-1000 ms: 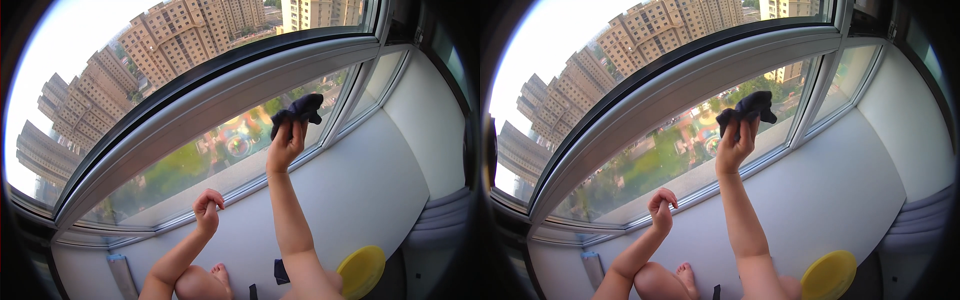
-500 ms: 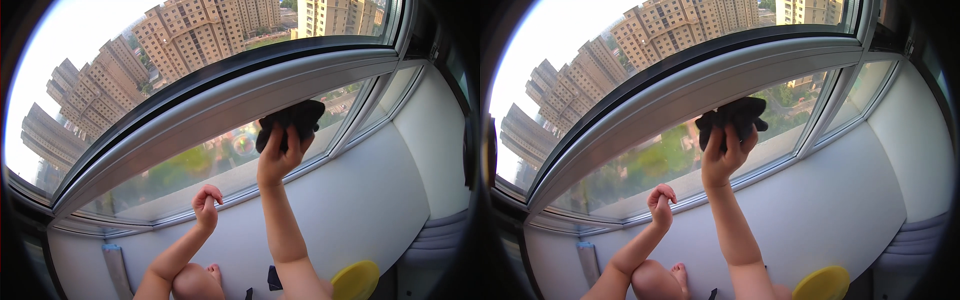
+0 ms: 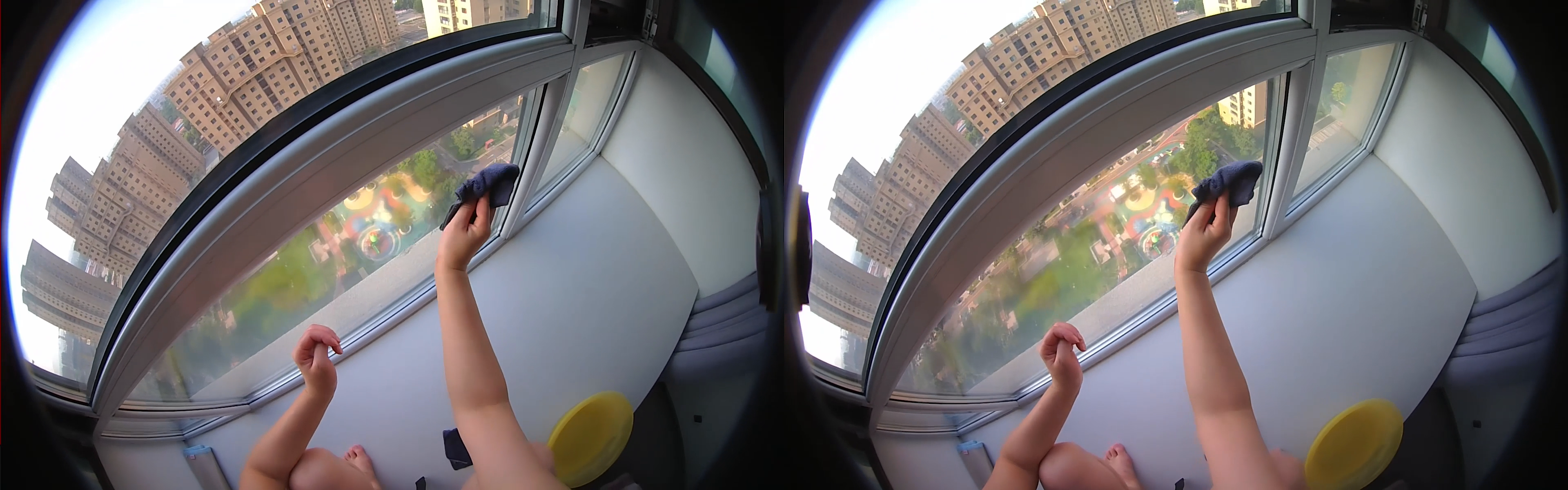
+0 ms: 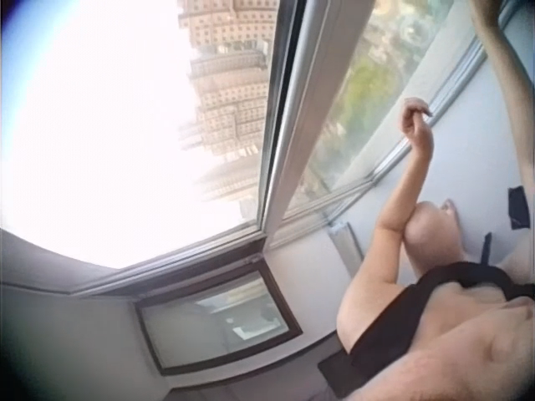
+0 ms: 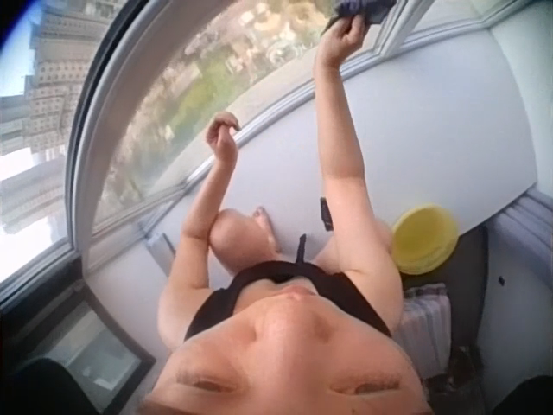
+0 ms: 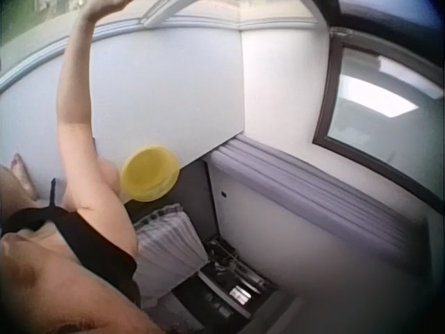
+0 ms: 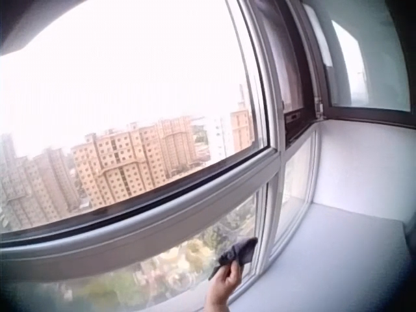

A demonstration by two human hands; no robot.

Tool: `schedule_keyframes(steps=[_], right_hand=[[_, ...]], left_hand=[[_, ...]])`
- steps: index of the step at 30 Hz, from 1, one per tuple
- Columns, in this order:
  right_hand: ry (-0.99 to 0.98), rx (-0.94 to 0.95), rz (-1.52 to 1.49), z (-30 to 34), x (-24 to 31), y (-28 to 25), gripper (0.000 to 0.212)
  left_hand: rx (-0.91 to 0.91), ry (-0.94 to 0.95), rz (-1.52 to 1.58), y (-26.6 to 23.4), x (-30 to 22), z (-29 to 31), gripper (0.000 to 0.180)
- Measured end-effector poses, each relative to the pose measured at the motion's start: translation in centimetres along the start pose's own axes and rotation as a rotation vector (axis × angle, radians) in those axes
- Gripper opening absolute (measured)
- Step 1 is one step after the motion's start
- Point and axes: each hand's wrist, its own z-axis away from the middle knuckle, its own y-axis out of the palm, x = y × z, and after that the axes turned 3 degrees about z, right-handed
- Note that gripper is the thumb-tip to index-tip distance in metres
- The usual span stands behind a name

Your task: The person cleans the glass panes and white frame of a window using a dark cloth, wiping the surfaces repeatedly.

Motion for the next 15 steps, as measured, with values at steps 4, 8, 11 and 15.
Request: schedule_keyframes(steps=[4,8,11,15], right_hand=[[-0.184,0.266,-0.079,10.4,4.0,1.0,0.031],[-0.313,0.469,-0.213,13.8,2.9,-0.3,0.023],[0.129,0.159,0.022,12.0,-8.0,-2.4,0.025],[0.714,0.186,-0.011,10.7,-17.9,-7.4,0.03]], left_hand=[[0.019,0.001,-0.046,0.1,0.8,0.0,0.023],[-0.085,-0.092,0.067,1.2,0.7,-0.6,0.021],[-0.099,-0.122,0.138,1.2,0.6,-0.6,0.019],[-0.042,-0.141,0.123,-0.1,1.6,0.1,0.02]])
